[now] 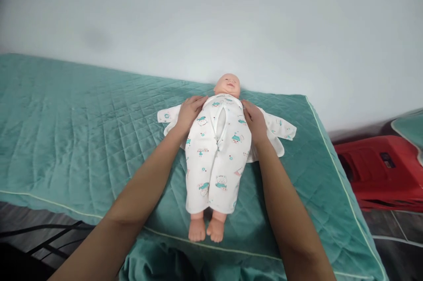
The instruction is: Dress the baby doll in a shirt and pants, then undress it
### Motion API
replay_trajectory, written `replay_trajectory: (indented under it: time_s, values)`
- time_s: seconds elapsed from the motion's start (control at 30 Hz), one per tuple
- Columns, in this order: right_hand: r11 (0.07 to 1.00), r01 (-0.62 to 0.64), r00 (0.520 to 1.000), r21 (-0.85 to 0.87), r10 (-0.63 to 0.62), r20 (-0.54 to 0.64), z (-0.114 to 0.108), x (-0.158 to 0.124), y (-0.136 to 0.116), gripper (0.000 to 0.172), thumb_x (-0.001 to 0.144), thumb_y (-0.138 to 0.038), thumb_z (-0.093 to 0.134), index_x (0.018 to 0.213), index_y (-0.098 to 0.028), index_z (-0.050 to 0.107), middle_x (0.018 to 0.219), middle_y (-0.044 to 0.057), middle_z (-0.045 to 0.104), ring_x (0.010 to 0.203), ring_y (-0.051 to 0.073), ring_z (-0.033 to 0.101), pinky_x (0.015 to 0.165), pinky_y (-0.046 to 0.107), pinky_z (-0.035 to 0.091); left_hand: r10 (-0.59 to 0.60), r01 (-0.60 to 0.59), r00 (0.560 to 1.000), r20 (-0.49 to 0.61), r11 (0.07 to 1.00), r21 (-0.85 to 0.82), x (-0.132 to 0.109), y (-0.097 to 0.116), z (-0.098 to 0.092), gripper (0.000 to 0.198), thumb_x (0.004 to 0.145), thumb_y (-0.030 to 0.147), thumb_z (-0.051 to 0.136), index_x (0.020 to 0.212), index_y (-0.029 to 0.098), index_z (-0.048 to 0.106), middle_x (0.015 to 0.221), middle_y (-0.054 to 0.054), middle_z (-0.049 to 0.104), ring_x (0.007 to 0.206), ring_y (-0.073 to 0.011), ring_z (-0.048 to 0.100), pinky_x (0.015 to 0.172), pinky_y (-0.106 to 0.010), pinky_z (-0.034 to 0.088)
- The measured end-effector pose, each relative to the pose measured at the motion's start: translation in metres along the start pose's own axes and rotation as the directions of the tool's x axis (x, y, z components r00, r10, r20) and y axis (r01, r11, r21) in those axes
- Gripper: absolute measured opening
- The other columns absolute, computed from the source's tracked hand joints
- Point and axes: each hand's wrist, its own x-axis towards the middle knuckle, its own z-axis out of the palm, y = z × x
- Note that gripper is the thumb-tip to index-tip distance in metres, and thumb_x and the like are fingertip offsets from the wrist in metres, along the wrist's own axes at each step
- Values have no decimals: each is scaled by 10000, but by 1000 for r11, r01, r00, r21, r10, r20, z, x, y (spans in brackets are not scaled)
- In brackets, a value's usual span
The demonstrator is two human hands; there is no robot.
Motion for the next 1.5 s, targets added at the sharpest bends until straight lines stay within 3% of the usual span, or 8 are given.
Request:
replay_trajectory:
  time_s: [0.13, 0.27, 0.43, 0.6, 0.83, 1.03, 1.3, 1.5]
  values:
    - [999, -25, 992, 37, 30, -123, -4, -49, -15, 417, 966, -393, 449, 1314, -236, 616, 1407, 76, 603, 1326, 227, 532, 1150, 470, 384, 57, -54, 996, -69, 997, 50, -46, 2, -9, 424, 946, 238, 477, 1346, 274, 610, 1469, -75, 524, 1391, -276, 402, 1183, -445, 298]
    - [990, 91, 982, -106, -107, -154, -10, -117, -60, 382, 977, -303, 429, 1334, -257, 558, 1442, 93, 549, 1373, 231, 481, 1163, 505, 371, 42, -35, 994, -102, 997, 66, -120, 16, -22, 390, 924, 176, 477, 1283, 195, 628, 1427, -129, 523, 1356, -274, 439, 1177, -453, 338]
    - [941, 242, 960, -236, -197, 200, -12, -177, -120, 259, 943, -285, 549, 1191, -239, 611, 1533, 120, 436, 1480, 291, 331, 1170, 558, 357, 27, -32, 998, -62, 997, -75, -213, 54, -35, 363, 914, 139, 478, 1256, 221, 569, 1236, -95, 584, 1179, -215, 562, 1060, -402, 473]
    - [846, 301, 898, -440, -95, 430, -12, -196, -150, 149, 879, -271, 641, 1008, -197, 656, 1552, 150, 421, 1499, 411, 248, 1109, 686, 340, 38, -35, 999, 19, 990, -135, -267, 83, -38, 389, 882, 107, 515, 1254, 221, 512, 1190, -93, 563, 1138, -212, 576, 1002, -392, 508]
    - [711, 382, 899, -590, -140, 415, 3, -205, -169, 286, 834, -34, 507, 1005, -165, 695, 1433, 225, 533, 1393, 511, 387, 1013, 793, 333, 46, -45, 998, 35, 999, -27, -280, 87, -26, 503, 805, 34, 512, 1278, 206, 483, 1195, -113, 567, 1110, -260, 569, 955, -435, 507]
    - [689, 409, 897, -598, -184, 401, 8, -207, -170, 262, 882, -78, 520, 1027, -184, 711, 1385, 185, 588, 1380, 453, 434, 1075, 753, 325, 5, -11, 999, -41, 989, -150, -272, 84, -30, 278, 886, 75, 449, 1103, 219, 548, 1031, -62, 610, 990, -204, 609, 884, -365, 518]
    - [736, 538, 814, -410, -326, 481, -12, -217, -196, 193, 964, -184, 479, 952, -221, 669, 1456, 94, 553, 1450, 298, 385, 1201, 614, 254, -43, -7, 983, -178, 962, -274, -291, 94, -48, 75, 953, 187, 501, 990, 236, 543, 935, -11, 622, 883, -150, 611, 822, -297, 501]
    - [844, 444, 850, -301, -290, 440, -22, -225, -174, 181, 972, -166, 459, 1001, -232, 625, 1419, 88, 564, 1383, 281, 456, 1153, 575, 355, -128, 94, 977, -172, 977, -191, -303, 85, -45, 120, 908, 154, 502, 985, 233, 552, 972, -37, 638, 938, -191, 629, 850, -363, 531]
